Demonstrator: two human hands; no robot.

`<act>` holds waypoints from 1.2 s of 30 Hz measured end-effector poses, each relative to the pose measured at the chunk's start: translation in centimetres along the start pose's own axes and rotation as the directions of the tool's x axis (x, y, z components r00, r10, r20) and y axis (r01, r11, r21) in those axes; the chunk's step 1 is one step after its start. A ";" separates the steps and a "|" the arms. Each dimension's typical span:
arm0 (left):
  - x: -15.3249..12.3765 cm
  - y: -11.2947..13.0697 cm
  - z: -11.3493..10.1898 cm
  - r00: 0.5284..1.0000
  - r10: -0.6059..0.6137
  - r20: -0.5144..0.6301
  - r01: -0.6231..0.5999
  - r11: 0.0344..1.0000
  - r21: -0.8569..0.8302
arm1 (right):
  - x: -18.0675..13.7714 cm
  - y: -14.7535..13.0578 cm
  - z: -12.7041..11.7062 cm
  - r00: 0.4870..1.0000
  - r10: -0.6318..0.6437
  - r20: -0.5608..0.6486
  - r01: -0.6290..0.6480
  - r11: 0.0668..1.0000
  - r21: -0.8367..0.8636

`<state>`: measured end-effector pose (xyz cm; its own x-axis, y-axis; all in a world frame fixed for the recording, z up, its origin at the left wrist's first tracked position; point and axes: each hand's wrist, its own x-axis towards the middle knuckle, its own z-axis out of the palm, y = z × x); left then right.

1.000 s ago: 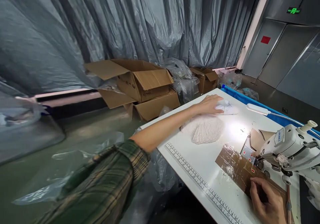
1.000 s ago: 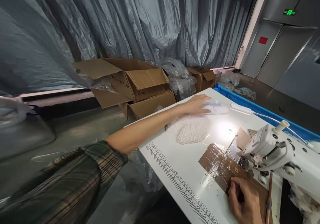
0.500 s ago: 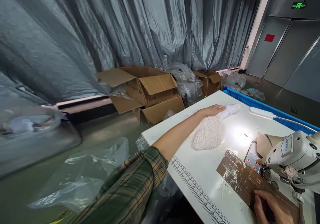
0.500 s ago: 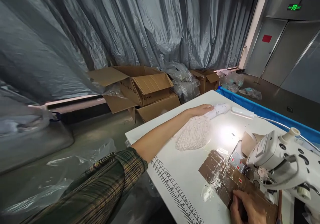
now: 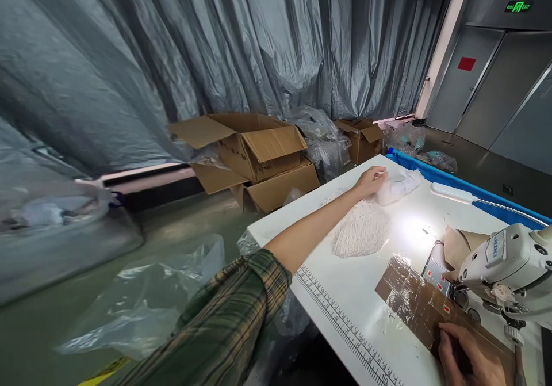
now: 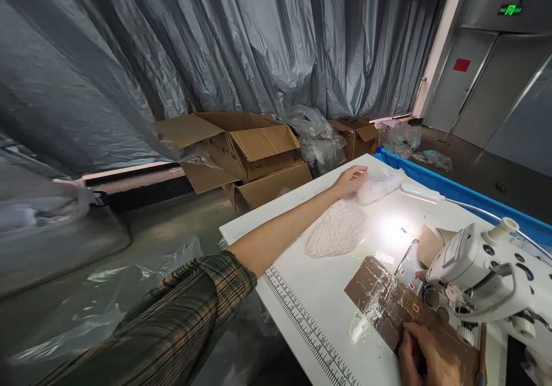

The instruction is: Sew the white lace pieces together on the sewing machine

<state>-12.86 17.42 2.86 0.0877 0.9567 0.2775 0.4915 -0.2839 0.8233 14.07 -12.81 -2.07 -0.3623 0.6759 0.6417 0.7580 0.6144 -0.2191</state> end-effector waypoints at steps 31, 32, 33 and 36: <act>-9.8 7.2 12.8 0.425 0.533 0.732 -0.829 0.554 0.077 | 1.8 -2.6 -1.2 0.998 0.044 0.047 -0.040 0.996 -0.078; -9.8 7.1 12.8 0.448 0.536 0.716 -0.819 0.566 0.089 | 1.8 -2.6 -1.2 0.998 0.037 0.045 -0.033 0.996 -0.081; -9.9 7.0 12.6 0.469 0.540 0.698 -0.812 0.576 0.100 | 1.8 -2.6 -1.2 0.999 0.029 0.043 -0.025 0.996 -0.085; -10.7 6.5 11.6 0.514 0.569 0.642 -0.798 0.592 0.115 | 1.8 -2.4 -1.3 1.000 0.013 0.021 -0.011 0.994 -0.107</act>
<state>-0.52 6.05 -0.48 0.8811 0.3712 0.2929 0.3199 -0.9241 0.2088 12.26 -13.61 0.54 -0.3636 0.6920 0.6236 0.8155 0.5601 -0.1460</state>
